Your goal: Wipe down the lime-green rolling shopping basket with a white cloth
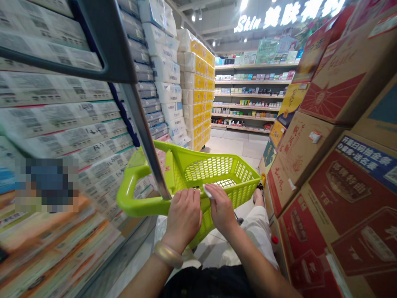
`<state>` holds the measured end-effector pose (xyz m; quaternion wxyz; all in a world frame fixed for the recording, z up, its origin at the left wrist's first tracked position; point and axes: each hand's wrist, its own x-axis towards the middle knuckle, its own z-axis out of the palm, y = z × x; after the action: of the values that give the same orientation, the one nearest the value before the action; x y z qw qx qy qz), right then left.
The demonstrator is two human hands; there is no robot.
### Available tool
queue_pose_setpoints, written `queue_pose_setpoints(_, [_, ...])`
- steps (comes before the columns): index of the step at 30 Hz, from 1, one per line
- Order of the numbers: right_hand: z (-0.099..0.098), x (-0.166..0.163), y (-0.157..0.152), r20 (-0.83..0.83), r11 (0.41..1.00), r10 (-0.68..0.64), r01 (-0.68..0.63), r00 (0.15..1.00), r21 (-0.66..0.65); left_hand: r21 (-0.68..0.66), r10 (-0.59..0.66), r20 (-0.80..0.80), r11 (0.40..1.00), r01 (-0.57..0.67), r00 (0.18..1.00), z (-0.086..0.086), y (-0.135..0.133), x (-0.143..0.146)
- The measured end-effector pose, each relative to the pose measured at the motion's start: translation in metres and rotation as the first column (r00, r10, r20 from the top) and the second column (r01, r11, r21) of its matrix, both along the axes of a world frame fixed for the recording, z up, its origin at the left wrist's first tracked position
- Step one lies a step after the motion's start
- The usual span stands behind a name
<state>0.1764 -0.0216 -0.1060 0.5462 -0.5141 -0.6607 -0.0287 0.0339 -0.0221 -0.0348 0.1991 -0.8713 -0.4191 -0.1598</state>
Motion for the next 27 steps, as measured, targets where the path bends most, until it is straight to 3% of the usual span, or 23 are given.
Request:
queue_pose_setpoints(3, [0.0029, -0.0044, -0.0014, 0.025, 0.995, 0.097, -0.097, 0.995, 0.003, 0.001, 0.003, 0.006, 1.000, -0.003, 1.000, -0.0001, 0.0002, 0.0003])
queue_pose_setpoints(9, [-0.0009, 0.0000, 0.0008, -0.029, 0.997, -0.073, 0.072, 0.997, -0.017, 0.020, -0.008, 0.001, 1.000, 0.008, 1.000, -0.0004, 0.0000, -0.0003])
queue_pose_setpoints(14, [0.0019, -0.0025, -0.0015, 0.046, 0.996, 0.091, -0.091, 0.995, 0.004, 0.008, -0.005, 0.013, 1.000, 0.005, 1.000, -0.0020, 0.0015, -0.0006])
queue_pose_setpoints(20, [-0.0023, 0.0044, 0.0021, -0.011, 0.996, -0.089, 0.089, 0.996, -0.009, 0.038, -0.027, 0.016, 0.999, 0.026, 1.000, -0.0026, 0.0016, -0.0008])
queue_pose_setpoints(24, [0.0002, -0.0028, -0.0008, 0.042, 0.999, 0.049, -0.049, 0.998, 0.002, 0.039, -0.017, 0.016, 0.999, 0.017, 1.000, -0.0021, 0.0013, -0.0004])
queue_pose_setpoints(27, [-0.0024, 0.0018, -0.0001, 0.025, 1.000, 0.011, -0.011, 1.000, 0.001, 0.045, -0.023, 0.006, 0.999, 0.023, 1.000, -0.0025, 0.0013, -0.0007])
